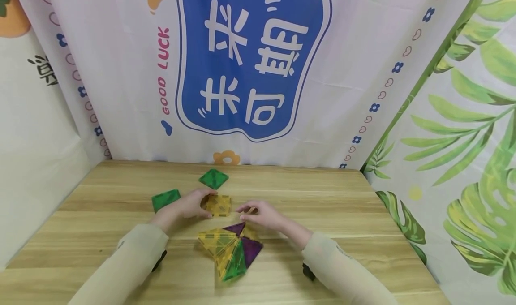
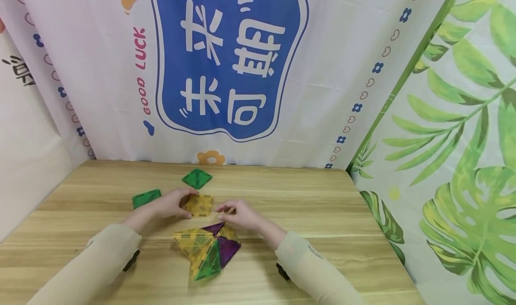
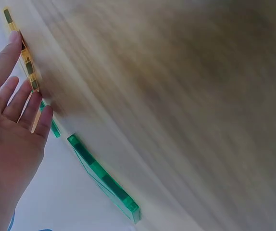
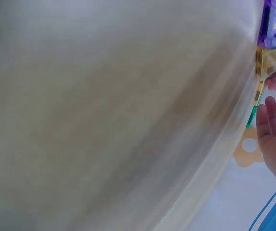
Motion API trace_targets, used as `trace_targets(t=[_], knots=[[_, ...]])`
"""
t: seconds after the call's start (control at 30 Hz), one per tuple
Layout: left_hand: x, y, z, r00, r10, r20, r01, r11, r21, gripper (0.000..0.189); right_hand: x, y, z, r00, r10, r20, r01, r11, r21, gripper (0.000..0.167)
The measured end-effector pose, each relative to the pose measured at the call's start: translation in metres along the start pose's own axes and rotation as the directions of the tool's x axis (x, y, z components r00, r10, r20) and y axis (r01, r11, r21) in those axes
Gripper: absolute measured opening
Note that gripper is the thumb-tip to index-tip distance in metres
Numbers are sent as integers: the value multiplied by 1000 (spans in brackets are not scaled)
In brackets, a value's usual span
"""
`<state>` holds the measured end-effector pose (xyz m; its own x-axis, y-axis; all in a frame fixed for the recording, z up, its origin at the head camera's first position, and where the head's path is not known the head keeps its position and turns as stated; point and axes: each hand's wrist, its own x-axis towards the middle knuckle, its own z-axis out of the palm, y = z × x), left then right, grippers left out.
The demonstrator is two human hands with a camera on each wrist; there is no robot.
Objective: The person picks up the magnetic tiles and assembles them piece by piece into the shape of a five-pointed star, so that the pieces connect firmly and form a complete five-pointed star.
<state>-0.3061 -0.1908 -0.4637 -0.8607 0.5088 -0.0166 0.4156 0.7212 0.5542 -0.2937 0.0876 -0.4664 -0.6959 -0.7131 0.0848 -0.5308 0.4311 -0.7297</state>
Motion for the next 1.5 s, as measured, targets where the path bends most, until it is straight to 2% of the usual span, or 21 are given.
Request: trace_targets(t=[0.17, 0.37, 0.67, 0.77, 0.93, 1.13, 1.2, 1.33, 1.5], knots=[[2, 0, 1, 1000, 2, -10, -2, 1000, -12, 75, 7, 6, -2, 997, 67, -34, -67, 998, -1, 29], [3, 1, 3, 999, 26, -44, -26, 1000, 5, 76, 13, 7, -1, 980, 181, -81, -177, 983, 53, 29], [1, 4, 3, 995, 73, -74, -71, 997, 25, 73, 28, 8, -3, 972, 204, -115, -198, 978, 60, 31], [0, 6, 2, 994, 77, -77, -75, 997, 28, 74, 35, 8, -3, 969, 226, -101, -215, 971, 109, 33], [0, 8, 2, 992, 98, -75, -95, 994, 44, 73, 44, 7, 0, 955, 289, -74, -264, 934, 241, 33], [1, 8, 2, 986, 147, -82, -143, 989, 46, 72, 53, 5, 4, 936, 335, -107, -292, 909, 298, 23], [2, 8, 2, 985, 151, -82, -147, 988, 49, 72, 55, 5, 5, 932, 347, -108, -291, 891, 347, 21], [4, 8, 0, 988, 137, -72, -134, 990, 36, 71, 57, 8, 6, 930, 354, -96, -274, 843, 463, 22], [5, 12, -5, 995, 77, -68, -81, 995, -63, 72, 53, 11, 5, 926, 366, -96, -259, 798, 544, 26]])
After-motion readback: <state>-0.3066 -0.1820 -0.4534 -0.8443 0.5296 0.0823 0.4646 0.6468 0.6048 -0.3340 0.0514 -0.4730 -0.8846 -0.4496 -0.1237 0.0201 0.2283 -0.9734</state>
